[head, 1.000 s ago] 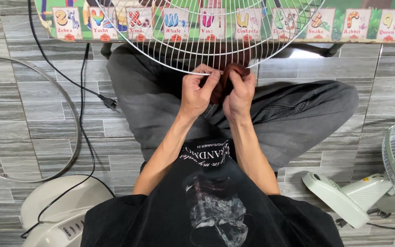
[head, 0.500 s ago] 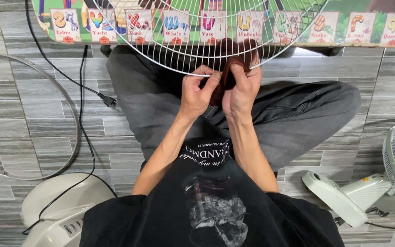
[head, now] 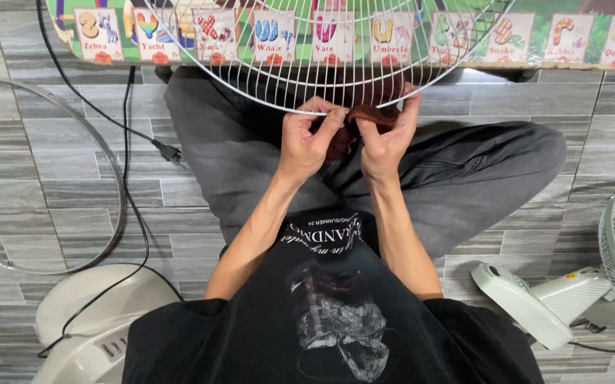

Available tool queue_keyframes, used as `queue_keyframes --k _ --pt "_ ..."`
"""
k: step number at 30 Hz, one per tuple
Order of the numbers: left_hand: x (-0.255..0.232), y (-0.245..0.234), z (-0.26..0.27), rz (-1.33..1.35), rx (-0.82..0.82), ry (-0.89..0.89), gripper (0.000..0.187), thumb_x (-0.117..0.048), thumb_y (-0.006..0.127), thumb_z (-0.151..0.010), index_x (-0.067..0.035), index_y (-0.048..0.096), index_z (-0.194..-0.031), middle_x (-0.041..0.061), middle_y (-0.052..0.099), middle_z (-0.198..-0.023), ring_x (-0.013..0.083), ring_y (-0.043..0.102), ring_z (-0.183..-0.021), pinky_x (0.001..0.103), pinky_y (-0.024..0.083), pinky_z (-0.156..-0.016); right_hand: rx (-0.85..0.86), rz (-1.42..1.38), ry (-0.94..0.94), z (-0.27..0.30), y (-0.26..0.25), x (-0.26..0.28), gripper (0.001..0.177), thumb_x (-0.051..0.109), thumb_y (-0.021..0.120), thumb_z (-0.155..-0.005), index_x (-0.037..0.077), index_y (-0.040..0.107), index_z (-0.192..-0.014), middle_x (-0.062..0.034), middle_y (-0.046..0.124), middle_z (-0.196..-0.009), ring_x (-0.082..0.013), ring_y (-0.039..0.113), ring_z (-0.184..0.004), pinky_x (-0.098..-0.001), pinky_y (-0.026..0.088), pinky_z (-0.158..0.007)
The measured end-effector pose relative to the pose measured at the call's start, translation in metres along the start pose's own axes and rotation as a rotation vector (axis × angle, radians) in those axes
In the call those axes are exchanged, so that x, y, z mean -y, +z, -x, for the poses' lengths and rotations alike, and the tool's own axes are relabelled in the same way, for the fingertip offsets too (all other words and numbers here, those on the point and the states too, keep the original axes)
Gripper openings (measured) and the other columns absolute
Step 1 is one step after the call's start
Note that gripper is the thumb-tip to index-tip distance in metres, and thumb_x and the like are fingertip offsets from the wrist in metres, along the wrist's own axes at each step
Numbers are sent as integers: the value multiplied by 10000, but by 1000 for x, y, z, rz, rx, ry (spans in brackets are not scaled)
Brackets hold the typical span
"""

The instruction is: Cleaning a fan grill using a cloth

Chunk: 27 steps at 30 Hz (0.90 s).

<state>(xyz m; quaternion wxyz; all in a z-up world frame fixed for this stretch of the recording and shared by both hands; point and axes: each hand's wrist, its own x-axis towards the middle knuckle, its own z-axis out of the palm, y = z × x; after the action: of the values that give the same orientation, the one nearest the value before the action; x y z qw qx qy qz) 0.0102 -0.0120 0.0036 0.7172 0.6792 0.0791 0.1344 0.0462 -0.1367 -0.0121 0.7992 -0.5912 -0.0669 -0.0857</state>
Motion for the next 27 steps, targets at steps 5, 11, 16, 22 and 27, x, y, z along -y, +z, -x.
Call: queue_keyframes --k 5,11,16,22,27 --pt "-2 0 3 17 -3 1 192 -180 718 -974 -53 731 -831 78 724 -689 130 678 -730 317 537 -756 -23 -8 35 0 6 11 613 -115 801 -779 55 473 -1269 -87 596 -1071 -153 619 -976 -312 534 -892" --pt "-7 -3 5 34 18 -60 165 -141 673 -975 -19 707 -868 49 689 -742 115 613 -717 270 503 -718 -98 -181 198 1 14 14 578 -115 674 -877 50 441 -1381 -78 619 -1197 -137 631 -1033 -261 519 -940" --pt "-8 -3 1 41 56 -108 153 -102 630 -968 31 699 -937 46 670 -813 115 554 -723 239 474 -696 -135 -358 294 -10 26 24 535 -150 589 -898 22 510 -1399 -82 682 -1199 -139 643 -1002 -234 502 -946" --pt "3 1 3 -12 -23 10 192 -187 717 -970 -57 731 -828 82 737 -695 142 712 -763 334 552 -757 -210 -406 379 -15 26 25 325 -78 619 -935 91 579 -1210 -58 672 -915 -194 714 -795 -407 635 -710" --pt "1 1 2 -11 -28 5 199 -188 719 -967 -55 735 -820 77 737 -695 136 700 -752 321 546 -764 -132 -293 235 -12 13 16 420 -117 667 -863 46 574 -1238 -87 674 -1009 -169 684 -896 -345 603 -815"
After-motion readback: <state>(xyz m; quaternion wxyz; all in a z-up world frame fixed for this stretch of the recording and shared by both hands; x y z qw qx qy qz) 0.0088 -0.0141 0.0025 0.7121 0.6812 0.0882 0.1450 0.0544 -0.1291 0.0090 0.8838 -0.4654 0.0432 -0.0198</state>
